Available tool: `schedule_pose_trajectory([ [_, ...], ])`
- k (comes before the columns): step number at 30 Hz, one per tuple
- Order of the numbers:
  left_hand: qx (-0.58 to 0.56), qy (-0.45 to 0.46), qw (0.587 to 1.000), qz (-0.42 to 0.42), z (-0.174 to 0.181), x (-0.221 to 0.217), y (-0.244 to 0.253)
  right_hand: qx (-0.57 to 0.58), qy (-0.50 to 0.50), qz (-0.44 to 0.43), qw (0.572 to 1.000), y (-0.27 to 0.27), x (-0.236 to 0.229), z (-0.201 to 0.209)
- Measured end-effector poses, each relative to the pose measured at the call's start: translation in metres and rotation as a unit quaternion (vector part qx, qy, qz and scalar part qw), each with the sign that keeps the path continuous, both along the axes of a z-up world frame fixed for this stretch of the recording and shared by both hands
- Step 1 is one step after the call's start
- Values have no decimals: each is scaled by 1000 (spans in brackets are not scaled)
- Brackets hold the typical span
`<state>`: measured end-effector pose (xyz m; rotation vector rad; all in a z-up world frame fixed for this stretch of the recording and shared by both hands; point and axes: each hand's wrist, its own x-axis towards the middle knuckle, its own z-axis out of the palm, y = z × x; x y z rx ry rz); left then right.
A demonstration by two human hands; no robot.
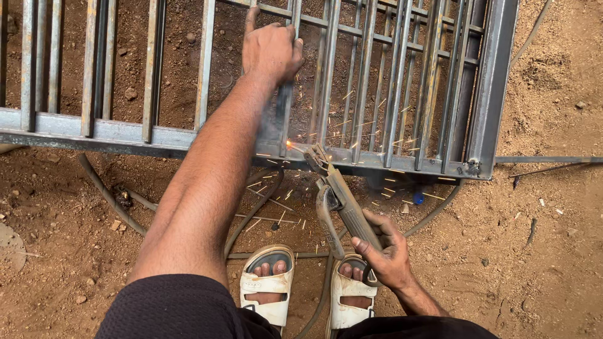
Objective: The person welds metal bars into a rectangular gate frame on the ground using a welding electrode holder.
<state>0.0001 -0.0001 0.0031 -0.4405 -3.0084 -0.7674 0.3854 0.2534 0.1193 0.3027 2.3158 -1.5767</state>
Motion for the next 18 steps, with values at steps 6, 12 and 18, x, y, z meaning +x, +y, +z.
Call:
schedule_pose_trajectory([
  [6,-8,-29,1000,-2,8,2,-1,-11,10,3,1000,-2,0,2],
  [12,0,-30,1000,4,16,3,-3,102,16,36,994,-2,-6,12],
  [18,-16,-37,999,-7,22,7,-3,67,37,26,997,-2,-11,22],
])
